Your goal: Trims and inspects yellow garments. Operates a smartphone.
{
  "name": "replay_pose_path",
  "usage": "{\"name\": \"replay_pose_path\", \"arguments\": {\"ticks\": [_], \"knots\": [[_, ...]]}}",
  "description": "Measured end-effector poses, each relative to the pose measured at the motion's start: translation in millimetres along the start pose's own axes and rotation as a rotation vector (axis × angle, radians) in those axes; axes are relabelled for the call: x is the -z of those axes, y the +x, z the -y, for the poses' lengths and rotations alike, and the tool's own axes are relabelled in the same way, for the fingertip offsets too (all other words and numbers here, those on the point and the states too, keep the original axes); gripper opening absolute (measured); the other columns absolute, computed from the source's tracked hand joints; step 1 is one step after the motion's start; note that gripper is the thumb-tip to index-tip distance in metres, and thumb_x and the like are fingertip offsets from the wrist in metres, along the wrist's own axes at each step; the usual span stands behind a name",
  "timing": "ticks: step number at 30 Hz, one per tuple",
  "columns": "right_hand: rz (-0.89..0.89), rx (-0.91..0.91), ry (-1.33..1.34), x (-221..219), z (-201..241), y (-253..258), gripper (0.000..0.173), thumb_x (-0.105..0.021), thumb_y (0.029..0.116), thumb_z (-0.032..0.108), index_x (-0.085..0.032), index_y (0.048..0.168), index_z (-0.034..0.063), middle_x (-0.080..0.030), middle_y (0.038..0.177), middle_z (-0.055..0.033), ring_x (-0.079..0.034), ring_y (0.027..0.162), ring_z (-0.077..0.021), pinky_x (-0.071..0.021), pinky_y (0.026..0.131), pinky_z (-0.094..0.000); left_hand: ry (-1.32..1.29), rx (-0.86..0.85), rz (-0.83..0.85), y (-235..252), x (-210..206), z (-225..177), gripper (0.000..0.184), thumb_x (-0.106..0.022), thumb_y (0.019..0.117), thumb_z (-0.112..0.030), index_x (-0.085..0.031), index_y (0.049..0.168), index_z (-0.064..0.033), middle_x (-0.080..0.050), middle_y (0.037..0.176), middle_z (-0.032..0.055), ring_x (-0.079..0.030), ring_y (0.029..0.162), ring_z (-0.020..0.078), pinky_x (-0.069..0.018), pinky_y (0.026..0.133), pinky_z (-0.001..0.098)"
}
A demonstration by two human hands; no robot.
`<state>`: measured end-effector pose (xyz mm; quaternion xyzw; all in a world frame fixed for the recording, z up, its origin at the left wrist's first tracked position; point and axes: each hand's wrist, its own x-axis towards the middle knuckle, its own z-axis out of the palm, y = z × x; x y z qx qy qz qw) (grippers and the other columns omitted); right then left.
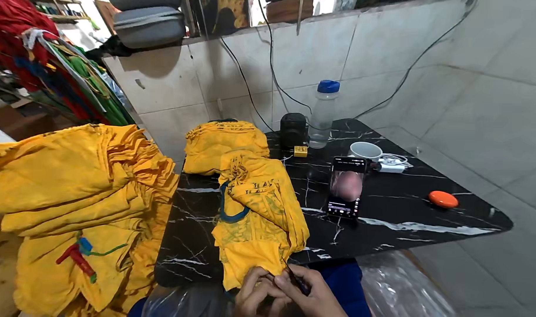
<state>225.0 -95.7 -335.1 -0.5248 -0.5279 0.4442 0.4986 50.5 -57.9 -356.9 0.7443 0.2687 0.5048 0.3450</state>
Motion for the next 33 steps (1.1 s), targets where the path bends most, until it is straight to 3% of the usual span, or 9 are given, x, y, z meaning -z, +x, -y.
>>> {"name": "replay_pose_path", "arguments": {"ticks": [4, 7, 13, 16, 18, 20, 23, 28, 33], "knots": [[0.004, 0.040, 0.079, 2, 2, -6, 0.014, -0.062, 0.1022, 0.017, -0.067, 0.095, 0.0059, -0.066, 0.081, 0.0021, -0.062, 0.072, -0.0041, -0.0537, 0.068, -0.0242, -0.033, -0.014, 0.053, 0, 1, -3, 0.023, -0.076, 0.0890, -0.014, -0.069, 0.109, -0.0035, -0.068, 0.113, 0.0106, -0.063, 0.113, 0.0152, -0.0527, 0.102, 0.0307], [0.059, 0.046, 0.014, 2, 2, -11, 0.020, -0.053, 0.1061, 0.016, -0.065, 0.099, 0.0020, -0.063, 0.080, -0.0012, -0.061, 0.071, -0.0067, -0.0531, 0.067, -0.0256, 0.050, -0.005, 0.021, 1, -1, -7, 0.031, -0.072, 0.0895, -0.008, -0.066, 0.119, -0.0009, -0.069, 0.111, 0.0110, -0.065, 0.108, 0.0129, -0.0539, 0.099, 0.0275], [0.013, 0.126, -0.224, 0, 10, -18, 0.015, -0.066, 0.0974, 0.013, -0.068, 0.093, -0.0014, -0.065, 0.078, -0.0110, -0.061, 0.068, -0.0150, -0.0507, 0.064, -0.0311, 0.281, -0.093, -0.113, 5, -7, -2, 0.007, -0.077, 0.0860, -0.010, -0.078, 0.092, -0.0077, -0.070, 0.094, 0.0060, -0.067, 0.088, 0.0036, -0.0566, 0.082, 0.0144], [-0.095, 0.099, -0.302, 4, 8, -15, 0.031, -0.075, 0.0944, 0.031, -0.072, 0.111, 0.0048, -0.071, 0.089, -0.0073, -0.066, 0.077, -0.0141, -0.0569, 0.070, -0.0347, 0.111, -0.010, -0.228, 5, -4, -1, 0.012, -0.073, 0.0865, 0.001, -0.080, 0.095, -0.0056, -0.074, 0.088, 0.0026, -0.070, 0.079, 0.0038, -0.0601, 0.073, 0.0172], [-0.132, 0.125, -0.387, 9, 4, -12, 0.042, -0.076, 0.0930, 0.039, -0.072, 0.121, 0.0083, -0.074, 0.103, -0.0067, -0.068, 0.083, -0.0136, -0.0583, 0.074, -0.0357, -0.121, 0.073, -0.273, 6, -1, -1, 0.017, -0.068, 0.0890, 0.007, -0.074, 0.099, -0.0040, -0.075, 0.092, 0.0027, -0.074, 0.078, 0.0087, -0.0650, 0.071, 0.0248], [-0.136, 0.197, -0.426, 11, 1, -10, 0.039, -0.074, 0.0952, 0.037, -0.073, 0.120, 0.0069, -0.073, 0.101, -0.0081, -0.066, 0.078, -0.0136, -0.0561, 0.068, -0.0330, -0.289, 0.174, -0.300, 7, 1, -5, 0.020, -0.065, 0.0907, 0.010, -0.070, 0.102, -0.0053, -0.074, 0.098, 0.0017, -0.076, 0.079, 0.0136, -0.0675, 0.072, 0.0324], [-0.123, 0.274, -0.465, 6, -1, -10, 0.033, -0.074, 0.0948, 0.034, -0.074, 0.109, 0.0043, -0.071, 0.090, -0.0088, -0.063, 0.069, -0.0140, -0.0534, 0.061, -0.0313, -0.379, 0.237, -0.286, 7, 3, -9, 0.020, -0.060, 0.0934, 0.011, -0.064, 0.103, -0.0068, -0.070, 0.101, -0.0001, -0.075, 0.080, 0.0136, -0.0681, 0.072, 0.0355], [-0.153, 0.306, -0.556, -11, 7, -9, 0.033, -0.073, 0.0956, 0.034, -0.072, 0.105, 0.0016, -0.073, 0.085, -0.0099, -0.068, 0.068, -0.0188, -0.0570, 0.061, -0.0372, -0.292, 0.197, -0.187, 2, 3, -8, 0.013, -0.065, 0.0960, -0.001, -0.064, 0.102, -0.0125, -0.064, 0.101, -0.0056, -0.066, 0.087, -0.0009, -0.0612, 0.076, 0.0193], [-0.196, 0.384, -0.618, -19, 9, -8, 0.032, -0.071, 0.0973, 0.032, -0.070, 0.107, 0.0015, -0.072, 0.083, -0.0095, -0.067, 0.065, -0.0162, -0.0562, 0.058, -0.0328, -0.225, 0.192, -0.182, 0, 3, -11, 0.012, -0.068, 0.0910, 0.005, -0.066, 0.098, -0.0043, -0.065, 0.103, 0.0003, -0.068, 0.085, 0.0007, -0.0621, 0.074, 0.0189]]}}
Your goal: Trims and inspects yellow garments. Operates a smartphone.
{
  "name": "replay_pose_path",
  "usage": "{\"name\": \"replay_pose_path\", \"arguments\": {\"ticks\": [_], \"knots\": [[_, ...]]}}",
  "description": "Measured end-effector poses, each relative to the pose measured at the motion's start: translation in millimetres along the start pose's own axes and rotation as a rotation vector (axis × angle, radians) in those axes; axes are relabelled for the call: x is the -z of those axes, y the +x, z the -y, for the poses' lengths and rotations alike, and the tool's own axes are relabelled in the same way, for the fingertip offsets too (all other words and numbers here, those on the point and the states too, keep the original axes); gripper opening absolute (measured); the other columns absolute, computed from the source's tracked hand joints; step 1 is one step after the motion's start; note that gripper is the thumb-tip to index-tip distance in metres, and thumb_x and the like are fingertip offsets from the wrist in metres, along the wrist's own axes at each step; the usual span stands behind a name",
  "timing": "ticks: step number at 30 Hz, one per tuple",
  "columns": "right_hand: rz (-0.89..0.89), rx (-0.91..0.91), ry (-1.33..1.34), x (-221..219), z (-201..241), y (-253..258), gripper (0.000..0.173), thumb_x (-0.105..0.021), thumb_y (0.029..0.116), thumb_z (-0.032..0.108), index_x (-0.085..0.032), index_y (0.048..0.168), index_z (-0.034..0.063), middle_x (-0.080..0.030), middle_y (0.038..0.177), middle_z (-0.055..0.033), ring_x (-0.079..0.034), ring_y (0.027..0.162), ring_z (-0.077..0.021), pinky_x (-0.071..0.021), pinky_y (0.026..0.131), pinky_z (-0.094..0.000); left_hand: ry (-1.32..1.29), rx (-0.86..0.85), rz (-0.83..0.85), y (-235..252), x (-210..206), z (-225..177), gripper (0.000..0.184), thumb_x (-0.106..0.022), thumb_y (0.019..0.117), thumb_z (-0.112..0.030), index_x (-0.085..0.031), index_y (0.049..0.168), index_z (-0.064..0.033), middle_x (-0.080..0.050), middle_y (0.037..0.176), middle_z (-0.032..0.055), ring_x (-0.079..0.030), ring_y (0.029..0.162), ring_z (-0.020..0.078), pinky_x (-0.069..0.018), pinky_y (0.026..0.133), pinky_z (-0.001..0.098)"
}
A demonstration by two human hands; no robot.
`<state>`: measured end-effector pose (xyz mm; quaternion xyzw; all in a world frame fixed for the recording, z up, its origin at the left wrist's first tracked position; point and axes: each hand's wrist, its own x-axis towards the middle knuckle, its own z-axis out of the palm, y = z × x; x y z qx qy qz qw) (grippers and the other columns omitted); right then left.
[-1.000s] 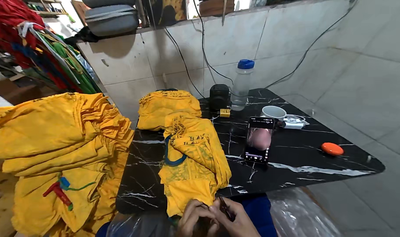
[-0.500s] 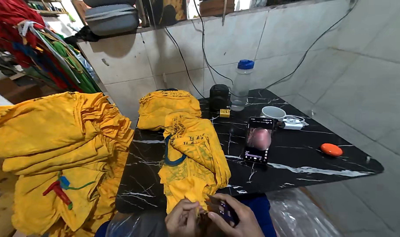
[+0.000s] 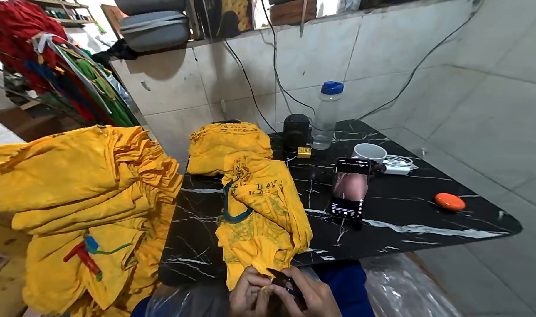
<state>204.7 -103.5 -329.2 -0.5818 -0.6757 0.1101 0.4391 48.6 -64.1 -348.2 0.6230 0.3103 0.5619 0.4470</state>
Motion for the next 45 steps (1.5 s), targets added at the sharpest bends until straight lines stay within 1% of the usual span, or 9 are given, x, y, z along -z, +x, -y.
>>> {"name": "replay_pose_path", "arguments": {"ticks": [7, 13, 16, 21, 25, 28, 30, 36, 45], "knots": [[-0.115, -0.118, 0.046, 3, 4, 6, 0.028, -0.062, 0.1030, 0.028, -0.072, 0.105, 0.0024, -0.071, 0.077, -0.0066, -0.065, 0.061, -0.0142, -0.0545, 0.054, -0.0324, 0.073, -0.068, 0.022, 3, 6, 3, 0.005, -0.069, 0.0924, -0.001, -0.066, 0.094, -0.0049, -0.067, 0.104, 0.0027, -0.070, 0.087, 0.0033, -0.0629, 0.075, 0.0201], [-0.014, -0.322, 0.530, 4, 0, 17, 0.030, -0.081, 0.0886, 0.026, -0.071, 0.107, 0.0048, -0.072, 0.096, -0.0034, -0.066, 0.075, -0.0077, -0.0575, 0.065, -0.0258, 0.453, -0.284, 0.200, 10, 11, -4, 0.012, -0.069, 0.0941, -0.008, -0.070, 0.085, -0.0001, -0.068, 0.122, 0.0187, -0.060, 0.128, 0.0172, -0.0457, 0.112, 0.0269], [-0.001, -0.353, 0.595, -1, -7, 19, 0.015, -0.074, 0.0932, 0.017, -0.073, 0.101, 0.0043, -0.071, 0.089, -0.0013, -0.062, 0.067, -0.0047, -0.0531, 0.058, -0.0226, 0.362, -0.227, 0.209, 13, 11, -4, 0.012, -0.068, 0.0962, -0.010, -0.069, 0.088, -0.0002, -0.069, 0.121, 0.0167, -0.064, 0.123, 0.0174, -0.0516, 0.107, 0.0286], [0.001, -0.296, 0.740, 0, -18, 18, 0.012, -0.063, 0.0995, 0.009, -0.073, 0.098, 0.0039, -0.071, 0.088, 0.0026, -0.065, 0.081, -0.0021, -0.0549, 0.076, -0.0215, 0.034, -0.104, 0.169, 12, 16, 0, 0.004, -0.067, 0.0947, -0.004, -0.067, 0.097, -0.0066, -0.073, 0.109, 0.0071, -0.072, 0.102, 0.0154, -0.0613, 0.088, 0.0299], [0.026, -0.367, 0.812, 2, -21, 16, 0.011, -0.064, 0.1002, 0.012, -0.073, 0.099, 0.0069, -0.067, 0.081, 0.0046, -0.054, 0.060, -0.0006, -0.0466, 0.054, -0.0188, -0.141, -0.011, 0.544, 10, 33, -6, 0.010, -0.071, 0.0956, -0.008, -0.071, 0.096, 0.0018, -0.074, 0.096, 0.0112, -0.073, 0.092, 0.0158, -0.0610, 0.086, 0.0326], [0.020, -0.408, 0.826, 4, -22, 16, 0.011, -0.063, 0.0999, 0.010, -0.073, 0.099, 0.0070, -0.066, 0.078, 0.0044, -0.052, 0.056, -0.0010, -0.0440, 0.050, -0.0186, 0.164, 0.048, 0.839, 15, 50, -12, 0.018, -0.066, 0.0972, -0.004, -0.074, 0.113, 0.0009, -0.075, 0.110, 0.0131, -0.072, 0.103, 0.0185, -0.0582, 0.097, 0.0368], [0.028, -0.415, 0.831, 4, -22, 16, 0.011, -0.063, 0.1002, 0.010, -0.073, 0.098, 0.0074, -0.065, 0.077, 0.0048, -0.052, 0.056, -0.0009, -0.0436, 0.050, -0.0183, 0.271, 0.045, 0.784, 17, 55, -16, 0.027, -0.067, 0.0970, -0.003, -0.072, 0.123, -0.0014, -0.074, 0.114, 0.0115, -0.073, 0.102, 0.0170, -0.0594, 0.095, 0.0348], [0.065, -0.421, 0.838, -1, -16, 13, 0.010, -0.064, 0.0994, 0.010, -0.073, 0.099, 0.0062, -0.069, 0.084, 0.0031, -0.059, 0.067, -0.0027, -0.0502, 0.061, -0.0210, 0.397, -0.110, 0.218, 17, 27, -18, 0.043, -0.088, 0.0815, -0.026, -0.070, 0.107, 0.0023, -0.073, 0.098, 0.0079, -0.071, 0.090, 0.0097, -0.0610, 0.083, 0.0262], [0.062, -0.286, 0.677, -5, -14, 9, 0.013, -0.062, 0.0999, 0.010, -0.072, 0.099, 0.0013, -0.069, 0.089, 0.0001, -0.063, 0.081, -0.0024, -0.0531, 0.073, -0.0213, 0.446, -0.137, 0.072, 6, 18, -9, 0.008, -0.074, 0.0903, -0.005, -0.078, 0.096, -0.0007, -0.078, 0.093, 0.0052, -0.074, 0.085, 0.0064, -0.0623, 0.081, 0.0218]]}}
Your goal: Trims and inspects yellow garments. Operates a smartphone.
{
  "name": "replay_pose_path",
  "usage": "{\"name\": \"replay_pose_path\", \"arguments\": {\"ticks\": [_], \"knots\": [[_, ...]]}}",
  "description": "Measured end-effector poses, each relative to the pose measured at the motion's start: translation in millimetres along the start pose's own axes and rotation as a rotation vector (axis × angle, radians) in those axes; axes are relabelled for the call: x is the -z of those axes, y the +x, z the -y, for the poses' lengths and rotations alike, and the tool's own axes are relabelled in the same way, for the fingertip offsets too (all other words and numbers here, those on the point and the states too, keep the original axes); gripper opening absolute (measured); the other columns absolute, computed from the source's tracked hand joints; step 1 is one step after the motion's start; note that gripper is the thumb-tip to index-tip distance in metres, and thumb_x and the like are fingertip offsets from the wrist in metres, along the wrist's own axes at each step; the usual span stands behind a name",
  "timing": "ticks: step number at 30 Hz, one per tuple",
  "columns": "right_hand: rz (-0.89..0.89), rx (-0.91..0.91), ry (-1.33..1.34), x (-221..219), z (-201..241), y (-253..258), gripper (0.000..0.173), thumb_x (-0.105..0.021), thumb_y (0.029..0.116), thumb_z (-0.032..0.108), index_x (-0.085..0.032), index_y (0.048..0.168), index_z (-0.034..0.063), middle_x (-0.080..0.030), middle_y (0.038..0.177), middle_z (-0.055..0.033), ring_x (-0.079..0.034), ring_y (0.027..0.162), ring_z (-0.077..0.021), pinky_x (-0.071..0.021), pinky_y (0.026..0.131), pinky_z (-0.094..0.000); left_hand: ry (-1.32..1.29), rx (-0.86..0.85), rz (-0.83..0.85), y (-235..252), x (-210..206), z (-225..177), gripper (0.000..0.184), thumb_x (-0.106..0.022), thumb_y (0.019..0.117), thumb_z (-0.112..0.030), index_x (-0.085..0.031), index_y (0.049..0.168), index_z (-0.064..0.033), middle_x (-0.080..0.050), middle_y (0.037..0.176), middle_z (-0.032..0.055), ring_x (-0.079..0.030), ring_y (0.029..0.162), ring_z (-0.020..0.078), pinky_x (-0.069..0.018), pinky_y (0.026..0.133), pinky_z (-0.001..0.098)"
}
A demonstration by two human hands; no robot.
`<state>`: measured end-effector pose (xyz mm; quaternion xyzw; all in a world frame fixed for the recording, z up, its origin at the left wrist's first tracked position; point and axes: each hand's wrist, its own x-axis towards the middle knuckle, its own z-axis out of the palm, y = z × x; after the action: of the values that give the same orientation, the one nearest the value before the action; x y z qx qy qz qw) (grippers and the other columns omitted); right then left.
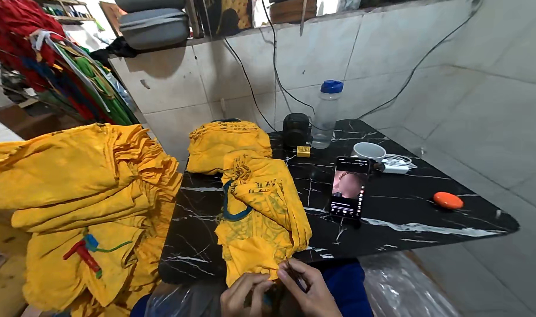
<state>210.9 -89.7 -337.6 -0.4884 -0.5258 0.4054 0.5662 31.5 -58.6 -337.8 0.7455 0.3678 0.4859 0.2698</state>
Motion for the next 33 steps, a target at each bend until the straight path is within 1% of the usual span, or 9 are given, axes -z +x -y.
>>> {"name": "replay_pose_path", "arguments": {"ticks": [6, 11, 15, 18, 21, 24, 26, 28, 33], "knots": [[-0.020, 0.034, -0.100, -1, -1, 0, 0.013, -0.065, 0.0991, 0.012, -0.071, 0.101, -0.0003, -0.069, 0.088, -0.0033, -0.062, 0.076, -0.0036, -0.0519, 0.068, -0.0200, -0.110, 0.092, 0.076, 9, 11, -3, 0.005, -0.071, 0.0924, -0.003, -0.076, 0.095, -0.0015, -0.076, 0.094, 0.0041, -0.073, 0.081, 0.0082, -0.0639, 0.076, 0.0246], [0.005, 0.068, -0.213, -4, 0, -2, 0.013, -0.068, 0.0952, 0.007, -0.072, 0.103, -0.0019, -0.072, 0.095, -0.0092, -0.066, 0.083, -0.0086, -0.0557, 0.076, -0.0243, -0.099, 0.087, -0.008, 8, -2, 0, 0.012, -0.079, 0.0875, -0.007, -0.079, 0.098, -0.0024, -0.077, 0.093, 0.0043, -0.074, 0.081, 0.0072, -0.0636, 0.076, 0.0230], [0.012, 0.060, -0.217, -2, 0, -3, 0.013, -0.067, 0.0961, 0.007, -0.072, 0.104, -0.0018, -0.071, 0.097, -0.0096, -0.066, 0.085, -0.0099, -0.0553, 0.077, -0.0249, -0.123, 0.077, -0.015, 8, -9, 3, 0.005, -0.070, 0.0922, -0.003, -0.074, 0.093, -0.0010, -0.073, 0.092, 0.0045, -0.071, 0.082, 0.0078, -0.0622, 0.077, 0.0230], [-0.011, 0.022, -0.144, 1, 2, -2, 0.013, -0.065, 0.0991, 0.011, -0.070, 0.102, -0.0006, -0.069, 0.092, -0.0059, -0.063, 0.079, -0.0058, -0.0529, 0.071, -0.0215, -0.365, 0.114, 0.040, 5, -14, 7, 0.006, -0.062, 0.0986, -0.003, -0.067, 0.095, -0.0024, -0.068, 0.101, 0.0061, -0.068, 0.092, 0.0104, -0.0600, 0.082, 0.0250], [-0.016, 0.091, -0.192, 2, -3, -2, 0.010, -0.067, 0.0951, 0.006, -0.071, 0.100, -0.0013, -0.070, 0.097, -0.0084, -0.066, 0.088, -0.0089, -0.0557, 0.079, -0.0239, -0.542, 0.140, 0.085, 0, -16, 8, 0.010, -0.057, 0.1037, -0.009, -0.064, 0.098, -0.0039, -0.064, 0.114, 0.0078, -0.070, 0.085, 0.0115, -0.0638, 0.075, 0.0275], [-0.073, 0.176, -0.323, 5, -2, -4, 0.016, -0.075, 0.0880, 0.007, -0.074, 0.104, 0.0025, -0.071, 0.104, -0.0083, -0.068, 0.093, -0.0099, -0.0584, 0.082, -0.0246, -0.444, 0.082, 0.126, -4, -11, 6, 0.017, -0.056, 0.1056, -0.018, -0.064, 0.097, -0.0047, -0.065, 0.126, 0.0105, -0.070, 0.104, 0.0136, -0.0618, 0.090, 0.0308], [-0.115, 0.223, -0.451, 13, 1, -5, 0.027, -0.079, 0.0897, 0.024, -0.074, 0.109, 0.0067, -0.071, 0.106, -0.0065, -0.068, 0.091, -0.0078, -0.0583, 0.076, -0.0230, -0.323, 0.037, 0.140, -5, -6, 6, 0.022, -0.054, 0.1069, -0.022, -0.062, 0.096, -0.0049, -0.065, 0.128, 0.0106, -0.065, 0.113, 0.0114, -0.0562, 0.096, 0.0273], [-0.102, 0.267, -0.616, 22, 4, -8, 0.035, -0.076, 0.0934, 0.040, -0.073, 0.109, 0.0086, -0.070, 0.098, -0.0064, -0.066, 0.077, -0.0096, -0.0556, 0.062, -0.0260, -0.274, 0.017, 0.118, -5, -3, 8, 0.024, -0.053, 0.1071, -0.024, -0.063, 0.095, -0.0057, -0.066, 0.127, 0.0106, -0.066, 0.113, 0.0118, -0.0566, 0.096, 0.0277], [0.074, 0.336, -0.842, 21, 13, -14, 0.031, -0.067, 0.0997, 0.039, -0.073, 0.103, 0.0083, -0.074, 0.084, -0.0062, -0.071, 0.069, -0.0188, -0.0581, 0.056, -0.0393, -0.297, 0.020, 0.139, -4, -5, 9, 0.021, -0.053, 0.1071, -0.020, -0.063, 0.096, -0.0046, -0.066, 0.129, 0.0123, -0.066, 0.118, 0.0158, -0.0567, 0.099, 0.0322]]}}
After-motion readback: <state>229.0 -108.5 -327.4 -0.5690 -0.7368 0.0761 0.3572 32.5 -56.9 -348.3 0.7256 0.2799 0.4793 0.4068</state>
